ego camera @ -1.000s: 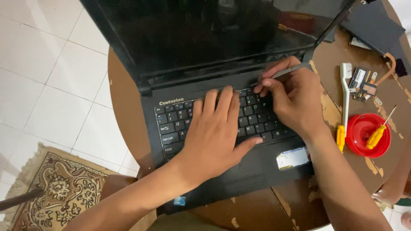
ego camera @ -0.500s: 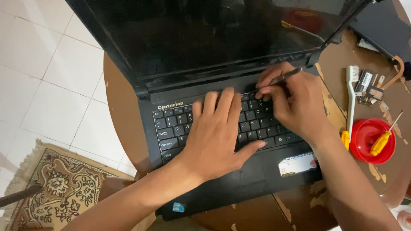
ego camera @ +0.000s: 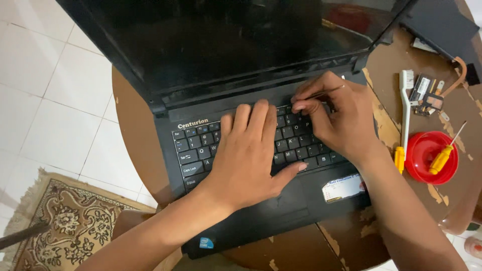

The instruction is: Disassembling a laptop by removing the keyboard and casing to access internal components.

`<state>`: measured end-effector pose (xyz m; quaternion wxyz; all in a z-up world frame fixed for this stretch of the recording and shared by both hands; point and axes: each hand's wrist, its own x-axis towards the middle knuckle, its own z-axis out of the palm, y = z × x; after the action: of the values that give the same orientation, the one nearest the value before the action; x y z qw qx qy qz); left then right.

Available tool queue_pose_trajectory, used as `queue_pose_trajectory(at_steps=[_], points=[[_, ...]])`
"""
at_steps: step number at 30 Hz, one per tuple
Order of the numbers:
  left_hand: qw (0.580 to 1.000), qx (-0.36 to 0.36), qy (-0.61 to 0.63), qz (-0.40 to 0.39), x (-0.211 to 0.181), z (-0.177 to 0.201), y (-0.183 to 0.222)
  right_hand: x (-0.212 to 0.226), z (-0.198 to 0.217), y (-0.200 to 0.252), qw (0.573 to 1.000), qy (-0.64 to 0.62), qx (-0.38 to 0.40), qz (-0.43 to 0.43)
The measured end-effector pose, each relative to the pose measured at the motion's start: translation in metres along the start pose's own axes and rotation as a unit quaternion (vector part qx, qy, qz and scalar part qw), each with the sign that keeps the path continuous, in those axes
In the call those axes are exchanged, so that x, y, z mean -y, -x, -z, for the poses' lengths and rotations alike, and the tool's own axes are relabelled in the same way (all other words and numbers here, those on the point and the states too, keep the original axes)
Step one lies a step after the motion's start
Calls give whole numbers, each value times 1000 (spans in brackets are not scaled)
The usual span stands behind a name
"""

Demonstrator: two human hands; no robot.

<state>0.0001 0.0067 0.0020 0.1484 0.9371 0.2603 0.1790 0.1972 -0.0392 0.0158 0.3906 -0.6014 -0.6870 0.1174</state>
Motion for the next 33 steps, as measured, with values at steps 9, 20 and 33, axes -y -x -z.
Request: queue_pose_trajectory(at_steps=[9,20,33], points=[[1000,-15,0,-23,2,-3,3,2,1,-2,1000,19,6,20],[999,-4,52,-6,-2,6,-1,29,17,28,974,160,124,-102],[989,-99,45,-103,0,6,2,-14,131,123,826,438,-54,-350]])
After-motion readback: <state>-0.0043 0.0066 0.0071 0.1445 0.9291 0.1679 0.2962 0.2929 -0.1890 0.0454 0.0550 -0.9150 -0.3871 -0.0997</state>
